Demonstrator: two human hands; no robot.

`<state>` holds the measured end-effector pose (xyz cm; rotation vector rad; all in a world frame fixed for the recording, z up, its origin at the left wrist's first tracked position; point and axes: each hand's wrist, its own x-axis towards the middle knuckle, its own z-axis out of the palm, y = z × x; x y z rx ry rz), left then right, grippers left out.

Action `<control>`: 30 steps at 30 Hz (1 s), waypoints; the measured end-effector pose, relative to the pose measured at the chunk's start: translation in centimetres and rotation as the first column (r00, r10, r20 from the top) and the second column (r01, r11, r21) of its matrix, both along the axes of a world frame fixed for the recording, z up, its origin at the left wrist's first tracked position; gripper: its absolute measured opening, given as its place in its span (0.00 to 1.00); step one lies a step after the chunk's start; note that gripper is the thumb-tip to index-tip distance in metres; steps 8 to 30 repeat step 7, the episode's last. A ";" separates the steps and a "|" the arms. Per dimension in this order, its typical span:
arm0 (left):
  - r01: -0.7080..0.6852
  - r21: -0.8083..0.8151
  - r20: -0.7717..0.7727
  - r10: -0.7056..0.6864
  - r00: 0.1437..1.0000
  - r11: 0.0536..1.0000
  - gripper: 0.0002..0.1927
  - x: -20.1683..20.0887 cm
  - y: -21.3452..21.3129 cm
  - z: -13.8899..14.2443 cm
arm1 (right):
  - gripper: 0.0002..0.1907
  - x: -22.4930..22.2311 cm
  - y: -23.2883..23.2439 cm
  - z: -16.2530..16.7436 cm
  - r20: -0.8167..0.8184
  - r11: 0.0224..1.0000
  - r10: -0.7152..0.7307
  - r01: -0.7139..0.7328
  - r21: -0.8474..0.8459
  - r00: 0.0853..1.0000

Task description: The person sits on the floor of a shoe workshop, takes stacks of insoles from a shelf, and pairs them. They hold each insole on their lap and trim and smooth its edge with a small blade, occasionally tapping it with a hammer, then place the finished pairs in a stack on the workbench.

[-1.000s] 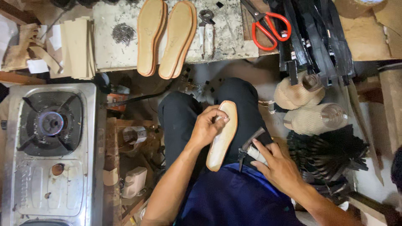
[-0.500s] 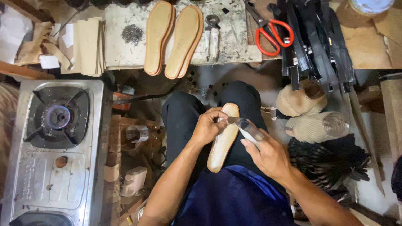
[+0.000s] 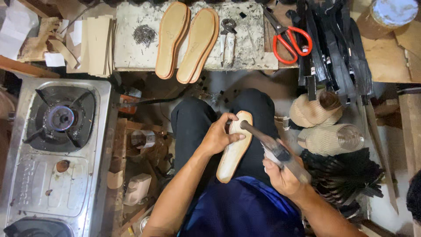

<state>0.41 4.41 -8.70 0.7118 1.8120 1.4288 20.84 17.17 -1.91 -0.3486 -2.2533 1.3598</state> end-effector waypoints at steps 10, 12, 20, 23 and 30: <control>0.011 0.061 -0.094 -0.005 0.996 0.998 0.28 0.3 -0.7 -2.4 | 0.31 -1.3 0.9 -0.4 0.405 0.923 -0.085 -0.081 0.375 0.910; 0.011 0.061 -0.094 -0.005 0.996 0.998 0.28 0.3 -0.7 -2.4 | 0.31 -1.3 0.9 -0.4 0.405 0.923 -0.085 -0.081 0.375 0.910; 0.011 0.061 -0.094 -0.005 0.996 0.998 0.28 0.3 -0.7 -2.4 | 0.31 -1.3 0.9 -0.4 0.405 0.923 -0.085 -0.081 0.375 0.910; 0.011 0.061 -0.094 -0.005 0.996 0.998 0.28 0.3 -0.7 -2.4 | 0.31 -1.3 0.9 -0.4 0.405 0.923 -0.085 -0.081 0.375 0.910; 0.011 0.061 -0.094 -0.005 0.996 0.998 0.28 0.3 -0.7 -2.4 | 0.31 -1.3 0.9 -0.4 0.405 0.923 -0.085 -0.081 0.375 0.910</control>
